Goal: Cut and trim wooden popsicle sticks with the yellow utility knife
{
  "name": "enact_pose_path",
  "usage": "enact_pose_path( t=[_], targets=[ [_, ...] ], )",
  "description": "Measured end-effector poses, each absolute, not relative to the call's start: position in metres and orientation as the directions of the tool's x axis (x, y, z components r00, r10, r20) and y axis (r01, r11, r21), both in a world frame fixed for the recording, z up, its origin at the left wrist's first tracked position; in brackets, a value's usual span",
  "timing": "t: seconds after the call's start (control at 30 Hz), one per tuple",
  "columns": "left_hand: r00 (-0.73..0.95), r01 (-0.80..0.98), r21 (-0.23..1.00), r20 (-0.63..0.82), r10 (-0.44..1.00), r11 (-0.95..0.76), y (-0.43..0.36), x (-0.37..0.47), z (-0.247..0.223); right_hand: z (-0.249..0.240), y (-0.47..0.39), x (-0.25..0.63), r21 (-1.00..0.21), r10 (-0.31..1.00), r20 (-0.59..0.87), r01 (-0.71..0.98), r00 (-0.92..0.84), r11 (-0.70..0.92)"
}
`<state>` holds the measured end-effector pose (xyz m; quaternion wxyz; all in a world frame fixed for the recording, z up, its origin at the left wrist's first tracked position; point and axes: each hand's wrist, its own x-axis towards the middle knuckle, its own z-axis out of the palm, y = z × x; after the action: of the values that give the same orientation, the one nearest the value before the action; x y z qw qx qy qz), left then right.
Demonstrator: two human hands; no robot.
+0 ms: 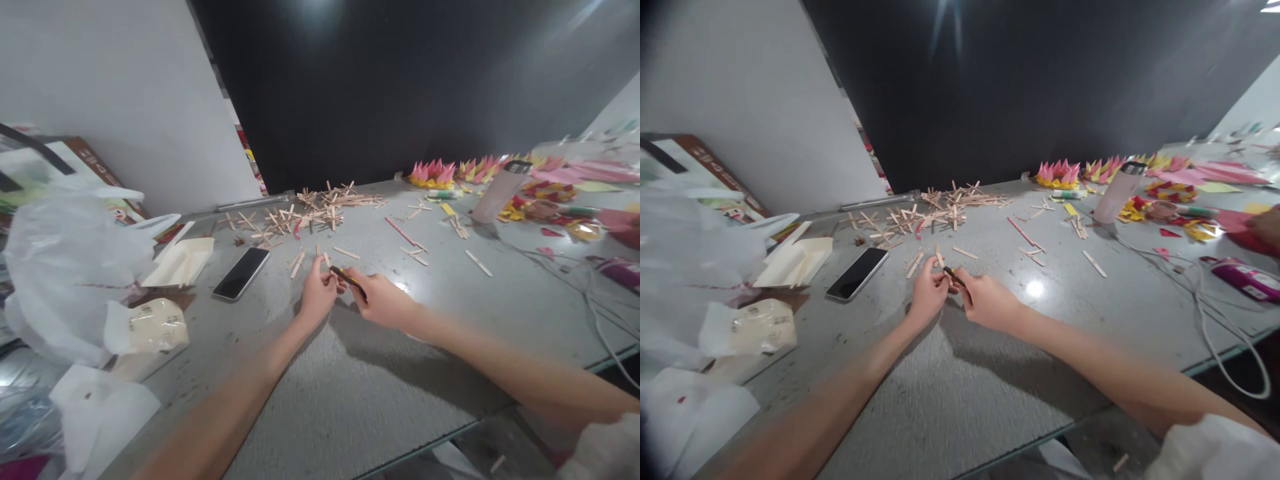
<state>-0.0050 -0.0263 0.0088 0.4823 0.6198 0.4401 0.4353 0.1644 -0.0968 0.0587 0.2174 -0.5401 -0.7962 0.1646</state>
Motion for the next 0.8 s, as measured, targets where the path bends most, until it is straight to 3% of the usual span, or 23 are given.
enact_pose_path(
  t=[0.33,0.63,0.8],
  targets=[
    [0.249,0.087,0.982,0.144,0.958,-0.17,-0.028,-0.003,0.008,0.092,-0.079,0.176,-0.453,0.928,0.144,0.811,-0.343,0.37],
    [0.235,0.126,0.98,0.124,0.964,-0.156,-0.028,-0.005,0.005,0.059,-0.097,0.165,-0.528,0.938,0.158,0.777,-0.307,0.343],
    [0.268,0.116,0.974,0.158,0.95,-0.194,-0.026,-0.006,-0.001,0.083,-0.09,0.173,-0.435,0.932,0.156,0.825,-0.326,0.361]
  ],
)
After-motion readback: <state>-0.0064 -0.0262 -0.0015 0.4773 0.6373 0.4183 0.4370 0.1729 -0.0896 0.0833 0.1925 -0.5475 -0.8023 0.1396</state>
